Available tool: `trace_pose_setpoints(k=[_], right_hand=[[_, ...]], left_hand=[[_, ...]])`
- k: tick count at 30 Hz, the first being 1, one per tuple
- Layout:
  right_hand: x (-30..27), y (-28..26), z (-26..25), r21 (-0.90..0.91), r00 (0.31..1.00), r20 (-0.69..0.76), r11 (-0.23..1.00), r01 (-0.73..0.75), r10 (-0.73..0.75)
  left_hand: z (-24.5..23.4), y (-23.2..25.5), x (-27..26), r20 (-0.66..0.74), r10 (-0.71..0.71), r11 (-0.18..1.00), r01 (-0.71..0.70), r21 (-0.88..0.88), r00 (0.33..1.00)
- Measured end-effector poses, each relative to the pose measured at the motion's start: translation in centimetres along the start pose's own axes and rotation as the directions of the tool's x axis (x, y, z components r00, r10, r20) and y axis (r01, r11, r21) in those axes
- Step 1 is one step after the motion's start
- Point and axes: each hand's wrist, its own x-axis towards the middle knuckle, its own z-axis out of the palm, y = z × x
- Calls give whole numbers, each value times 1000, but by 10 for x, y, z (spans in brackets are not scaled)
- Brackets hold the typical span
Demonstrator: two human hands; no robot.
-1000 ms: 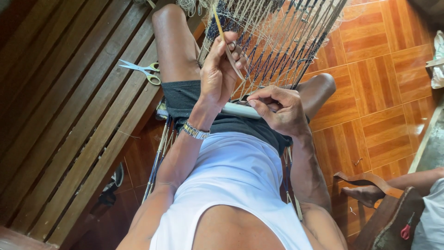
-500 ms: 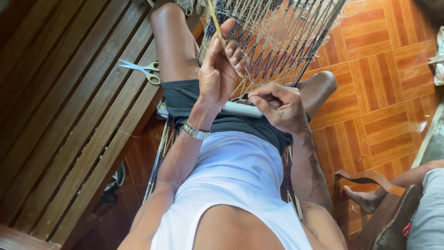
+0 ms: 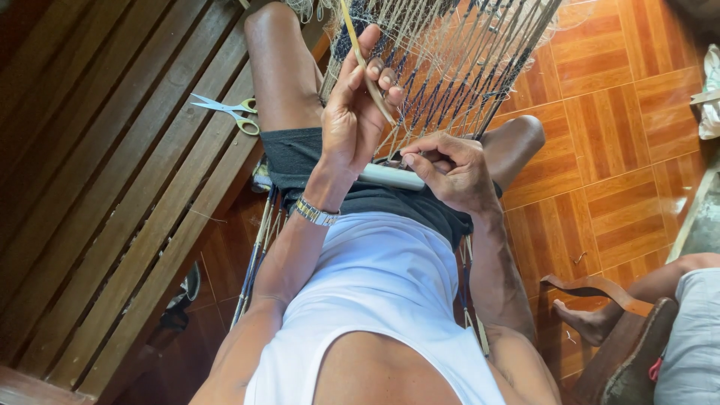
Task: Repairing a fishing net by weaving twine with a shuttle and tying knots
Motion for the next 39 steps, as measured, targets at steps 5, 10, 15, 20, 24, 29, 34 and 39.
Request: trace_pose_setpoints(k=[5, 10, 15, 20, 24, 29, 34, 39], right_hand=[[0, 4, 0, 6, 1000, 1, 1000, -3, 3], [1, 7, 0, -7, 1000, 10, 1000, -4, 4], [1, 5, 1, 12, 1000, 5, 1000, 17, -17], [1, -1, 0, -9, 1000, 3, 1000, 1, -1], [2, 3, 1, -18, 1000, 23, 1000, 2, -2], [3, 3, 0, -62, 1000, -17, 998, -24, 23], [2, -6, -1, -44, 1000, -10, 999, 14, -14], [4, -7, 2, -57, 998, 49, 997, 53, -50]], left_hand=[[4, 2, -1, 10, -21, 998, 22, -55, 1000], [5, 3, -1, 16, -33, 996, 34, -78, 999], [7, 2, -2, 10, -4, 999, 5, -54, 1000], [6, 0, -2, 16, 25, 1000, -25, 0, 1000], [1, 4, -1, 28, -10, 996, 12, -83, 1000], [-4, 7, 1, 45, -30, 992, 35, -119, 999], [-5, 8, 2, 36, 6, 1000, -5, -27, 999], [2, 5, 1, 10, 34, 999, -35, 36, 999]])
